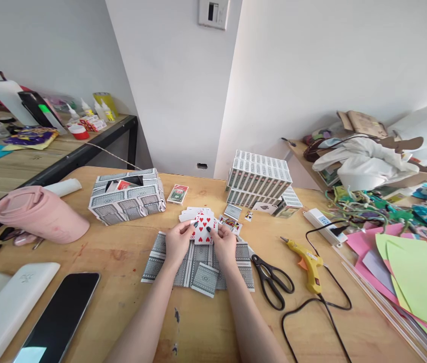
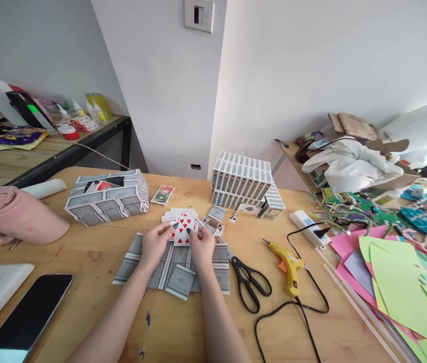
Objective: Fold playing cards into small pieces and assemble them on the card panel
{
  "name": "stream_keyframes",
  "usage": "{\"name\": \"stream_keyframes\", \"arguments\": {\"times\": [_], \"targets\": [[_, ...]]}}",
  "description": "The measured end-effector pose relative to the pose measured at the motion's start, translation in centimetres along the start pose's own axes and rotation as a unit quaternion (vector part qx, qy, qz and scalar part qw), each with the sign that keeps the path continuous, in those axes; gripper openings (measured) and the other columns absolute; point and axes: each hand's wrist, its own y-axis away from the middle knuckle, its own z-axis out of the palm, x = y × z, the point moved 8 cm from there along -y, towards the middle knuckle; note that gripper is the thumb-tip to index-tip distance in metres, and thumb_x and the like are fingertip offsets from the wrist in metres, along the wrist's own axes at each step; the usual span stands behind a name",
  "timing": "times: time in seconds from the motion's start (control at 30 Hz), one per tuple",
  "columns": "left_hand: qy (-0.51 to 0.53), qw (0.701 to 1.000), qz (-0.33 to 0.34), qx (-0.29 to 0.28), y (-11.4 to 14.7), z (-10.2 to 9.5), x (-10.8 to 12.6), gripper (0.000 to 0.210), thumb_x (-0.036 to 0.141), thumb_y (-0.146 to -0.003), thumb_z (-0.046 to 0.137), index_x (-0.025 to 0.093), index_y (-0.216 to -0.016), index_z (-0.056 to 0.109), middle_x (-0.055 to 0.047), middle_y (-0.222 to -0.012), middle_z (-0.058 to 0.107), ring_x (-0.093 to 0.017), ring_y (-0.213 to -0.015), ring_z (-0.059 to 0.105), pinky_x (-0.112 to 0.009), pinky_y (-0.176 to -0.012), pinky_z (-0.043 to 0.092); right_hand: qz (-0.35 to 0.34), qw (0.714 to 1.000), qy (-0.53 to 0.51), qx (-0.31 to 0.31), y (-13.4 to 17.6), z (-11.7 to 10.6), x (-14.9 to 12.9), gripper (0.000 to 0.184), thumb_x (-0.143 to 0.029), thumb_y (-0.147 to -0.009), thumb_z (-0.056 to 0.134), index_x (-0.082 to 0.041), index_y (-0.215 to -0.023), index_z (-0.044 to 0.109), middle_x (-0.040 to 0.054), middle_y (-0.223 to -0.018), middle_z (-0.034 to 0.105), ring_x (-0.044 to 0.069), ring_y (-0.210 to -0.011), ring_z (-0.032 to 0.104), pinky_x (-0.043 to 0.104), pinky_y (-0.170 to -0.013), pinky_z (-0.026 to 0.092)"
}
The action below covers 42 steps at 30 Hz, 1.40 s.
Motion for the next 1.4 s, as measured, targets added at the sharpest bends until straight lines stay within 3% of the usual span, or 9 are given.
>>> {"name": "stream_keyframes", "arguments": {"times": [1.4], "targets": [[0.048,0.998,-0.030,-0.001,0.10,0.08,-0.07,0.026,0.027,-0.067,0.063,0.014,-0.089,0.068,-0.007,-0.084,0.071,-0.018,-0.075,0.066,-0.026,-0.062,0.053,0.001,1.000,0.012,-0.026,0.20,0.52,-0.60,0.032,-0.039,-0.064,0.065,-0.015,-0.086,0.061,0.0062,-0.078,0.072,0.021,-0.065,0.066,0.030,-0.058,0.052]]}}
